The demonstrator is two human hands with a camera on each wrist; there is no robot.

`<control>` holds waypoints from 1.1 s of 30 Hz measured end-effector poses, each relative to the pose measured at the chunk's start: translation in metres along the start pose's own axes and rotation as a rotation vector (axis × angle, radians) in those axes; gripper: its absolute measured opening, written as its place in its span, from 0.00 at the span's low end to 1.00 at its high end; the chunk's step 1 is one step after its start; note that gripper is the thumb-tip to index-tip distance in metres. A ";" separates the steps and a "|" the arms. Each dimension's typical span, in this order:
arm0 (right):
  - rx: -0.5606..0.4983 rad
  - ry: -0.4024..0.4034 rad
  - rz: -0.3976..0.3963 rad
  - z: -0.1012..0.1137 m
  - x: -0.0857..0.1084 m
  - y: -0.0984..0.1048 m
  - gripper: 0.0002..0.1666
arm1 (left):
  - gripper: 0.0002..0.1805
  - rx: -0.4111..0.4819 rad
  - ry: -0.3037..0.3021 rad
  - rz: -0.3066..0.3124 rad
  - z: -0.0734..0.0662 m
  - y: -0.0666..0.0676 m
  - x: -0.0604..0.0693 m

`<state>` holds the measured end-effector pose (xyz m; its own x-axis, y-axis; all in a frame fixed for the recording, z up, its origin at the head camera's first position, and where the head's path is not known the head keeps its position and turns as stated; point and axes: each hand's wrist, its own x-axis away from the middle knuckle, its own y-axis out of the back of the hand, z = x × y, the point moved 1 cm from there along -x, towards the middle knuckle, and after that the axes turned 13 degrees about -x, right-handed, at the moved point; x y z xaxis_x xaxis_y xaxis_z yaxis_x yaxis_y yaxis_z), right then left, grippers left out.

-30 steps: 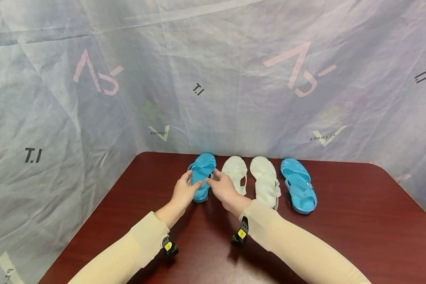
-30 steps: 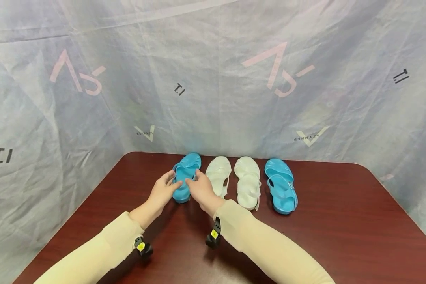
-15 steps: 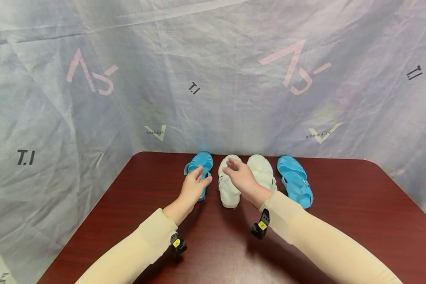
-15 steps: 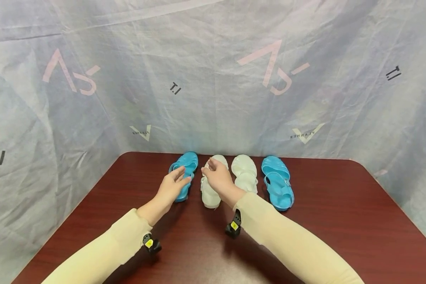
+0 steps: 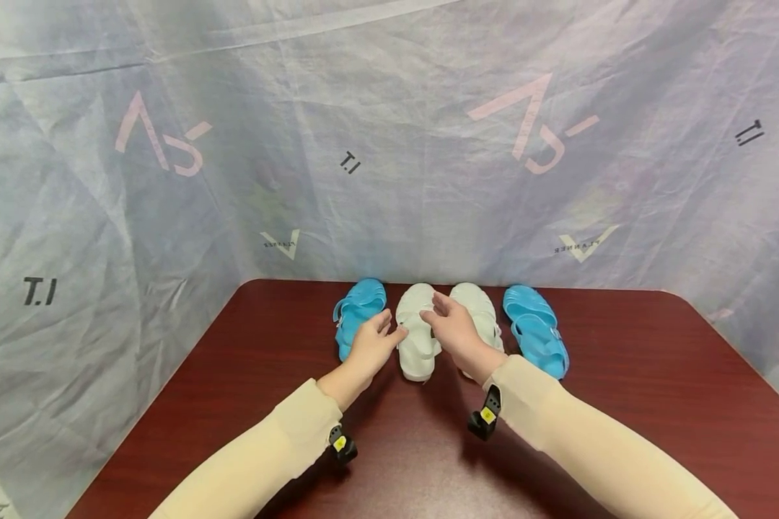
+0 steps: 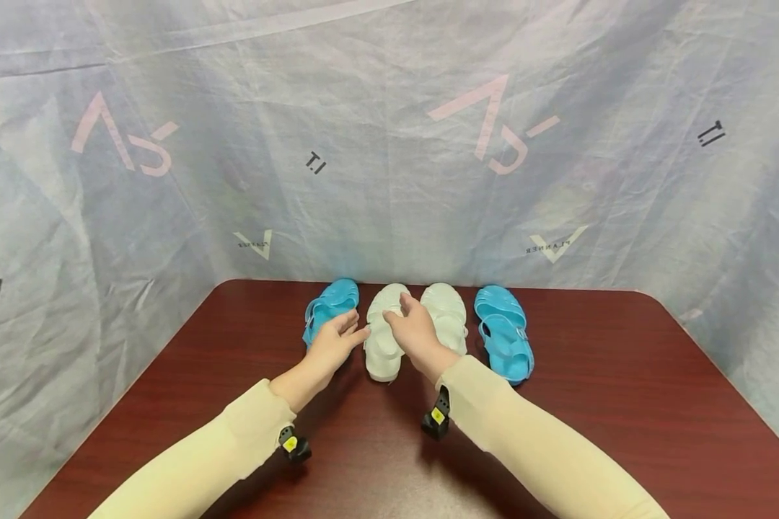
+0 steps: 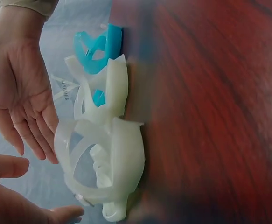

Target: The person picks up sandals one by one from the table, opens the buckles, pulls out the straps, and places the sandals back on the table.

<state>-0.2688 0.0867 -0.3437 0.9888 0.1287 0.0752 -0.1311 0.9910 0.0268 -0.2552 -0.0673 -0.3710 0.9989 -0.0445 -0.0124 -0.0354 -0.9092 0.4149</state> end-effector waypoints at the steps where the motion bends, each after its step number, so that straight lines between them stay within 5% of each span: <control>1: 0.004 -0.001 -0.005 -0.002 0.000 0.001 0.37 | 0.35 -0.010 0.002 0.005 0.000 -0.002 -0.001; 18: 0.020 -0.085 -0.077 -0.039 0.004 -0.002 0.39 | 0.38 -0.048 0.087 0.036 0.015 -0.020 -0.007; 33: -0.070 -0.092 -0.072 -0.059 0.007 -0.009 0.33 | 0.37 -0.047 0.104 0.096 0.025 -0.020 -0.007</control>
<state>-0.2569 0.0812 -0.4025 0.9844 0.0568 0.1666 -0.0519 0.9981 -0.0338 -0.2622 -0.0589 -0.4018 0.9888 -0.0849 0.1225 -0.1317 -0.8823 0.4519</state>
